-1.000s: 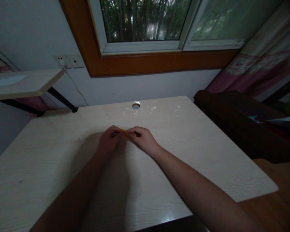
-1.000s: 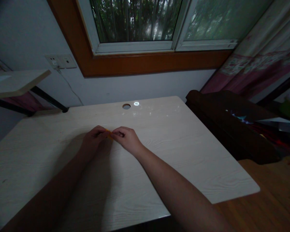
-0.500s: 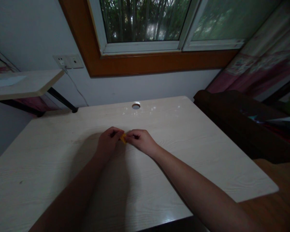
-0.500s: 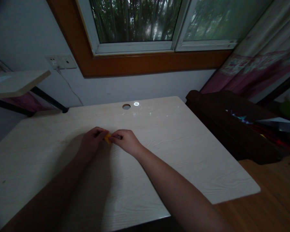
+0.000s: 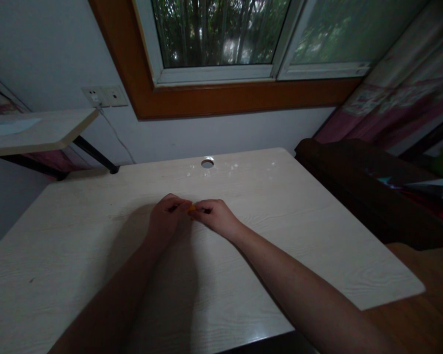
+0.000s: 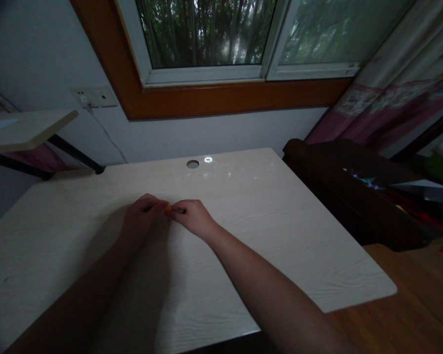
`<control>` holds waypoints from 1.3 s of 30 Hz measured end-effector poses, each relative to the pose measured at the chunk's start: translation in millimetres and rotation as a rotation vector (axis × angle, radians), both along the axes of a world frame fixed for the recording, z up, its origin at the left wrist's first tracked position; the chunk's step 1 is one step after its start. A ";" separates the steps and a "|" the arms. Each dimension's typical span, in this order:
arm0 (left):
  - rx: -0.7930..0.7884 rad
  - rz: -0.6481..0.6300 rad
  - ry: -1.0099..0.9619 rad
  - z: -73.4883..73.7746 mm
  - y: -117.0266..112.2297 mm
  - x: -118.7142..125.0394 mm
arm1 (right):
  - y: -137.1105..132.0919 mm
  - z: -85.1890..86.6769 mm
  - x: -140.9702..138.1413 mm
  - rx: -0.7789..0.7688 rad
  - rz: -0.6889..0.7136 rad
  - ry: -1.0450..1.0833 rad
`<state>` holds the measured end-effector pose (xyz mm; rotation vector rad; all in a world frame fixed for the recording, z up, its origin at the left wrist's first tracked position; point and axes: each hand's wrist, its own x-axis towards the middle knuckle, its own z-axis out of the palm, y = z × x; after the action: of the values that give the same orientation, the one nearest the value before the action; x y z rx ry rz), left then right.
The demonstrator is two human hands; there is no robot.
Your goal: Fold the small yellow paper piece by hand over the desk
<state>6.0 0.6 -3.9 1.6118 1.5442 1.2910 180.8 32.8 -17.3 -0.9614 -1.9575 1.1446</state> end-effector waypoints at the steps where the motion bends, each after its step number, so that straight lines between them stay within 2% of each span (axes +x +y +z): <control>1: -0.014 -0.008 0.007 -0.2 0.3 -0.4 | 0.3 -1.2 0.0 -0.012 0.002 0.010; 9: -0.100 0.025 -0.020 -2.7 1.9 -4.1 | 3.4 -4.0 -0.2 -0.117 0.004 0.065; 15: -0.183 -0.043 -0.166 -2.8 6.8 -6.1 | 3.7 -4.6 -1.7 -0.127 -0.030 0.092; 18: -0.207 -0.076 -0.182 -2.6 5.9 -5.7 | 4.2 -6.8 -2.0 -0.108 -0.057 0.104; 22: -0.173 -0.093 -0.163 -4.4 3.9 -5.8 | 2.0 -5.1 -1.9 0.000 -0.040 0.042; 26: -0.097 -0.084 -0.036 -5.5 4.0 -5.6 | -1.7 -1.8 -2.5 0.089 -0.051 0.005; 31: 0.009 -0.091 0.143 -4.9 4.3 -2.8 | -2.5 -0.8 -2.5 0.121 -0.124 0.022; 35: 0.057 -0.110 0.217 -6.4 3.8 0.0 | -1.1 -0.7 -1.8 0.099 -0.135 0.041; 39: 0.043 -0.117 0.204 -7.6 4.3 1.7 | 0.8 -1.9 -1.6 -0.016 -0.153 0.095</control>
<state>7.7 4.9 -11.5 1.8805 1.5225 1.1335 179.1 33.7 -19.2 -1.0278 -1.7707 1.1004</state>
